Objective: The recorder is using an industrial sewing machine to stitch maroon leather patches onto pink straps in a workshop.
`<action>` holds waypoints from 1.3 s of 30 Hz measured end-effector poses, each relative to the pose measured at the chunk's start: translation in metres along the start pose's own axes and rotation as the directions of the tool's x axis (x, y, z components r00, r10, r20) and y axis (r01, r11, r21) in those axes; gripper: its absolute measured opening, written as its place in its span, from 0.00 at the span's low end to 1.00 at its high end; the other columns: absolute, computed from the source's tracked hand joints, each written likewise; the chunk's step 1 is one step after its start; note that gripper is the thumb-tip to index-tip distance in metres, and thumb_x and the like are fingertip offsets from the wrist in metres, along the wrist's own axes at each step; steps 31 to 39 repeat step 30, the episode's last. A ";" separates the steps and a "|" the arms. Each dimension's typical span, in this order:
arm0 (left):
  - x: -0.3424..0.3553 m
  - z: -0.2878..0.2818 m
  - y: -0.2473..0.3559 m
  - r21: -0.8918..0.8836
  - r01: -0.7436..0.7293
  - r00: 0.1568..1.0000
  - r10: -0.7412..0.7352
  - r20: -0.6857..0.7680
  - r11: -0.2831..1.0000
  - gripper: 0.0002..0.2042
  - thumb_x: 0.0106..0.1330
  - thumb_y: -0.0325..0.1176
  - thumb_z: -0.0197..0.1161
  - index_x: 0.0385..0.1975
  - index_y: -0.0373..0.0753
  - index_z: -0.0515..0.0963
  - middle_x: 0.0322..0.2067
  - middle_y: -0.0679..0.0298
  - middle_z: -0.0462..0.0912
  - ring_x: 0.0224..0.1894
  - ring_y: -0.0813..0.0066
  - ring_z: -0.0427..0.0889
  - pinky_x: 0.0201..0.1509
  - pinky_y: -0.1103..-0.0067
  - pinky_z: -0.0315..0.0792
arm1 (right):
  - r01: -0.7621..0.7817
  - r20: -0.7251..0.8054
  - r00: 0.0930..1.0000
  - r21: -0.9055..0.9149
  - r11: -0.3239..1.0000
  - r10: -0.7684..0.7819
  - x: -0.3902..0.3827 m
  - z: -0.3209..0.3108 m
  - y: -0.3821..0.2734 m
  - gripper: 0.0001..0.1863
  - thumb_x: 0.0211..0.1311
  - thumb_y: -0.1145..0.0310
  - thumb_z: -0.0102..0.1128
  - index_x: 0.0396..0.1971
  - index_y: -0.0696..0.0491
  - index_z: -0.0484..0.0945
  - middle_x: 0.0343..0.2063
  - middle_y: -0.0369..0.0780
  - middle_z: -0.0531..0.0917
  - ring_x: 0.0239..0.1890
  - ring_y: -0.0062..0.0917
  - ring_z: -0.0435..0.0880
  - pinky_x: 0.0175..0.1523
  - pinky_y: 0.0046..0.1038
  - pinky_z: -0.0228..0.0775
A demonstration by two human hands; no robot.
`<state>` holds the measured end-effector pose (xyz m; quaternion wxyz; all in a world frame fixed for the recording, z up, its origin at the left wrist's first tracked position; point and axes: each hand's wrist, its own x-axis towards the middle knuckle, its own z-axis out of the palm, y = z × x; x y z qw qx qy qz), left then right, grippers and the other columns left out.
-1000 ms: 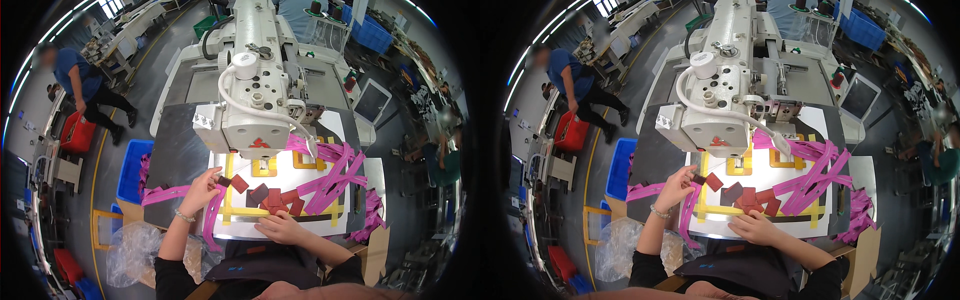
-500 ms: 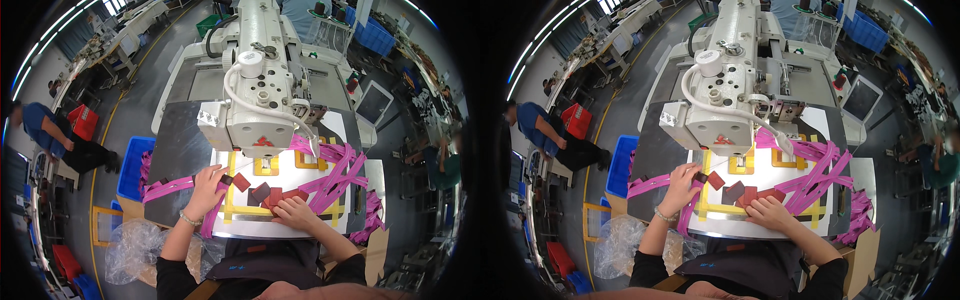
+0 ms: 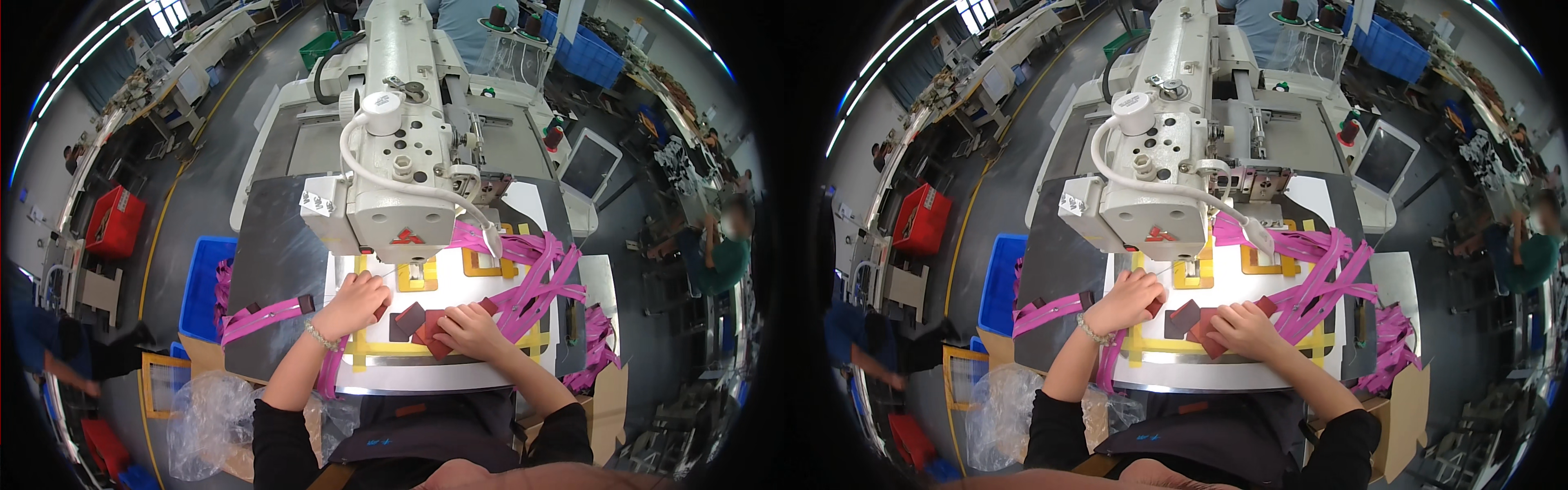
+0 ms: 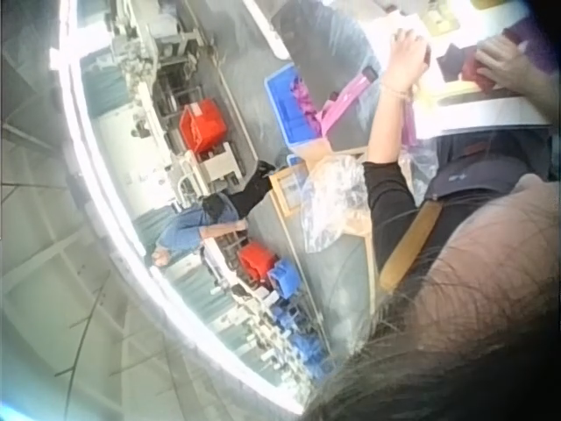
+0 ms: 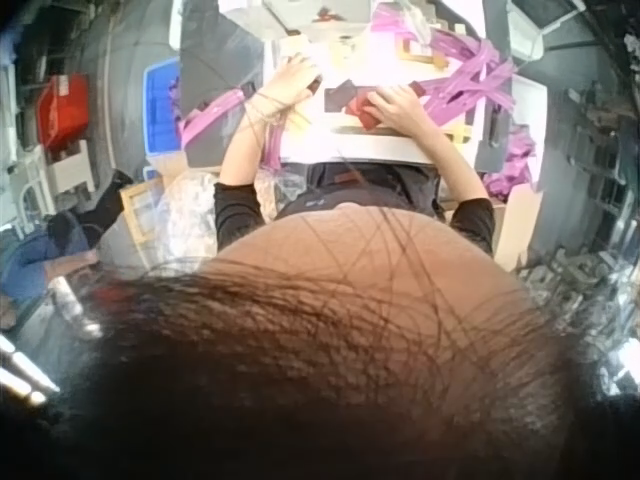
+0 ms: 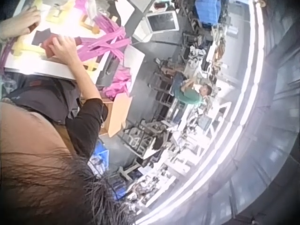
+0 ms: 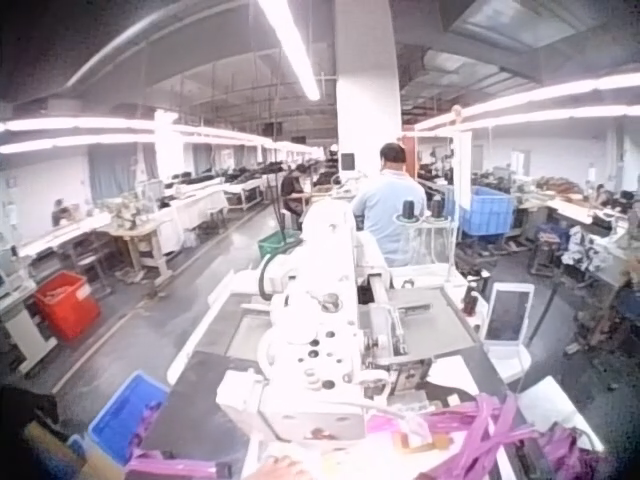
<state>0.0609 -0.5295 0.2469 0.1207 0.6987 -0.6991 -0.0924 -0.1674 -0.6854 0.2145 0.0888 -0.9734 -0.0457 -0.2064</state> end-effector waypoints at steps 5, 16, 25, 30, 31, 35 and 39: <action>0.009 0.004 0.002 0.046 0.040 0.998 -0.042 0.036 0.998 0.10 0.47 0.26 0.66 0.28 0.43 0.73 0.23 0.67 0.77 0.34 0.69 0.79 0.40 0.73 0.67 | -0.033 -0.066 0.997 0.123 0.992 0.041 0.015 0.002 -0.007 0.11 0.51 0.62 0.65 0.26 0.51 0.72 0.27 0.35 0.73 0.30 0.27 0.75 0.36 0.28 0.64; -0.020 0.045 0.085 -0.880 0.134 0.831 -0.535 -0.151 0.456 0.24 0.55 0.23 0.68 0.48 0.38 0.62 0.20 0.72 0.70 0.23 0.87 0.68 0.26 0.88 0.62 | -0.572 0.534 0.817 0.797 0.193 0.218 0.040 -0.009 -0.019 0.11 0.63 0.65 0.60 0.31 0.58 0.73 0.20 0.34 0.77 0.19 0.12 0.73 0.21 0.17 0.62; -0.055 0.062 0.101 -0.963 0.150 0.826 -0.564 -0.003 0.225 0.29 0.53 0.20 0.68 0.53 0.37 0.60 0.27 0.66 0.71 0.31 0.81 0.74 0.34 0.86 0.68 | -0.636 0.652 0.758 0.742 0.212 -0.008 0.047 -0.010 -0.030 0.09 0.62 0.67 0.56 0.35 0.57 0.71 0.21 0.39 0.80 0.18 0.17 0.76 0.24 0.20 0.67; -0.109 0.054 0.081 -0.346 0.354 0.855 -0.451 -0.256 0.869 0.37 0.57 0.36 0.69 0.63 0.40 0.54 0.47 0.55 0.73 0.51 0.62 0.72 0.62 0.69 0.60 | -0.675 0.690 0.720 0.670 0.309 0.076 0.040 -0.010 -0.016 0.19 0.63 0.67 0.57 0.52 0.54 0.70 0.25 0.39 0.83 0.19 0.19 0.78 0.28 0.20 0.72; -0.109 0.054 0.081 -0.346 0.354 0.855 -0.451 -0.256 0.869 0.37 0.57 0.36 0.69 0.63 0.40 0.54 0.47 0.55 0.73 0.51 0.62 0.72 0.62 0.69 0.60 | -0.675 0.690 0.720 0.670 0.309 0.076 0.040 -0.010 -0.016 0.19 0.63 0.67 0.57 0.52 0.54 0.70 0.25 0.39 0.83 0.19 0.19 0.78 0.28 0.20 0.72; -0.109 0.054 0.081 -0.346 0.354 0.855 -0.451 -0.256 0.869 0.37 0.57 0.36 0.69 0.63 0.40 0.54 0.47 0.55 0.73 0.51 0.62 0.72 0.62 0.69 0.60 | -0.675 0.690 0.720 0.670 0.309 0.076 0.040 -0.010 -0.016 0.19 0.63 0.67 0.57 0.52 0.54 0.70 0.25 0.39 0.83 0.19 0.19 0.78 0.28 0.20 0.72; -0.109 0.054 0.081 -0.346 0.354 0.855 -0.451 -0.256 0.869 0.37 0.57 0.36 0.69 0.63 0.40 0.54 0.47 0.55 0.73 0.51 0.62 0.72 0.62 0.69 0.60 | -0.675 0.690 0.720 0.670 0.309 0.076 0.040 -0.010 -0.016 0.19 0.63 0.67 0.57 0.52 0.54 0.70 0.25 0.39 0.83 0.19 0.19 0.78 0.28 0.20 0.72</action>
